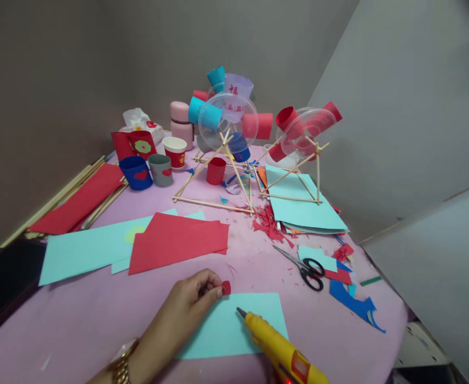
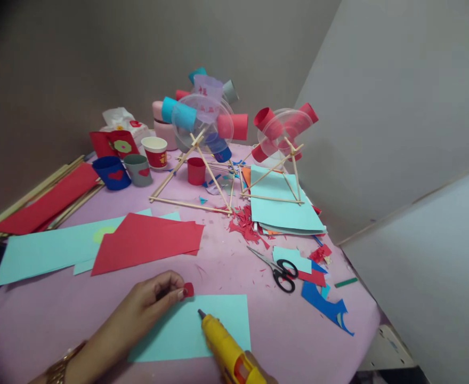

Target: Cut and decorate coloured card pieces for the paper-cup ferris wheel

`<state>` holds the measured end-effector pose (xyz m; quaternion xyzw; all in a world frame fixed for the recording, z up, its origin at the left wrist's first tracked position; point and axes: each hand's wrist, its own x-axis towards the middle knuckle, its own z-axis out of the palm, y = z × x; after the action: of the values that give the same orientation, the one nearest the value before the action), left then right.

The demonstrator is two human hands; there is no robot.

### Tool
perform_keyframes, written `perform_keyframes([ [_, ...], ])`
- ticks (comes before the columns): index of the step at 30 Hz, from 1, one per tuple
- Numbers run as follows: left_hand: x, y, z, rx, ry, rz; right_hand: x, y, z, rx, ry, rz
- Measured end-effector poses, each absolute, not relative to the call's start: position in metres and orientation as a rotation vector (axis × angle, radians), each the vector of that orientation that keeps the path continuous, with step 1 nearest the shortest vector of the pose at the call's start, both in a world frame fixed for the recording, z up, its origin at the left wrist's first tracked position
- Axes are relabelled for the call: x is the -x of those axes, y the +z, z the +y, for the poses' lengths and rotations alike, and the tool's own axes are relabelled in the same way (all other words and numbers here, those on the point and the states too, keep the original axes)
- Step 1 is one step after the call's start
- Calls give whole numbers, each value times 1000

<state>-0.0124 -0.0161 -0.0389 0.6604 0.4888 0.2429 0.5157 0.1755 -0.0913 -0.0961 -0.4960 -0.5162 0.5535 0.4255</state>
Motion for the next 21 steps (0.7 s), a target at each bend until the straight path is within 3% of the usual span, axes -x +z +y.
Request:
perform_keyframes([
  [10, 12, -40, -18, -1641, 568, 1144, -160, -138, -79, 1281, 1356, -1374],
  [21, 12, -39, -17, -1670, 587, 1151, -170, -123, -89, 1314, 1325, -1403],
])
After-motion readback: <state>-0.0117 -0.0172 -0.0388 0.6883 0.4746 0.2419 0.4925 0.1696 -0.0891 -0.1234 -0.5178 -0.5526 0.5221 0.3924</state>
